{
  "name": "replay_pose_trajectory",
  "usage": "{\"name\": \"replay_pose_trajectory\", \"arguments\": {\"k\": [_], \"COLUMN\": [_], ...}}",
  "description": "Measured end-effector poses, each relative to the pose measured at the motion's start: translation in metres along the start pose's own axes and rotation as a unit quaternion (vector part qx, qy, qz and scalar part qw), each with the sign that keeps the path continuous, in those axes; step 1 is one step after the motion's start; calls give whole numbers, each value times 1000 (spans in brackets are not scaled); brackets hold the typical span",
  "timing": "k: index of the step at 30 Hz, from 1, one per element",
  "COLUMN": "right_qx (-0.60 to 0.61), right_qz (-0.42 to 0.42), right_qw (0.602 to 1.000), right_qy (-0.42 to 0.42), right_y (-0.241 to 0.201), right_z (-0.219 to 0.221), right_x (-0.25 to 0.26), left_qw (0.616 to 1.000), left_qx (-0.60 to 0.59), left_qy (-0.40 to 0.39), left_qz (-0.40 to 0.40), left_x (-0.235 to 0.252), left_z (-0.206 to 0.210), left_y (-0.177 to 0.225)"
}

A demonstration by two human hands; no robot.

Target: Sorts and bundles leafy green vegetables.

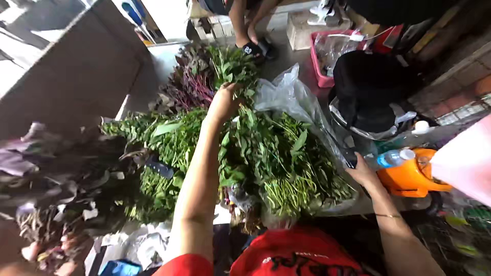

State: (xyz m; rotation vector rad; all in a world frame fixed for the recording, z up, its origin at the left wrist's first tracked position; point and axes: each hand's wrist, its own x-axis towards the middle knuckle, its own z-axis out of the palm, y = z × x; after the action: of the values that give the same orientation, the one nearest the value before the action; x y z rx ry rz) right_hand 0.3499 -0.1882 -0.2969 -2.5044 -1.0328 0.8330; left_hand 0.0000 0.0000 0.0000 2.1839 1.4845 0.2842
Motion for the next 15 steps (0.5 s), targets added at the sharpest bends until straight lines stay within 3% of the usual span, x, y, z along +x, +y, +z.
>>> {"name": "replay_pose_trajectory", "arguments": {"k": [2,3,8,12,15], "right_qx": [-38,-63,-172,-63,-120], "right_qz": [7,11,-8,-210,-238], "right_qw": [999,998,984,975,955], "right_qy": [-12,-18,-42,-19,-129], "right_y": [-8,-9,-19,-90,-145], "right_z": [4,8,9,-30,-30], "right_x": [5,9,1,-67,-115], "left_qw": [987,985,995,994,985], "left_qx": [-32,-35,-46,-103,-116], "left_qy": [107,118,58,-29,-69], "left_qz": [113,123,65,-3,-103], "left_x": [37,29,-86,-132,-143], "left_z": [55,70,136,186,214], "left_y": [-91,-109,-99,-84,-63]}}
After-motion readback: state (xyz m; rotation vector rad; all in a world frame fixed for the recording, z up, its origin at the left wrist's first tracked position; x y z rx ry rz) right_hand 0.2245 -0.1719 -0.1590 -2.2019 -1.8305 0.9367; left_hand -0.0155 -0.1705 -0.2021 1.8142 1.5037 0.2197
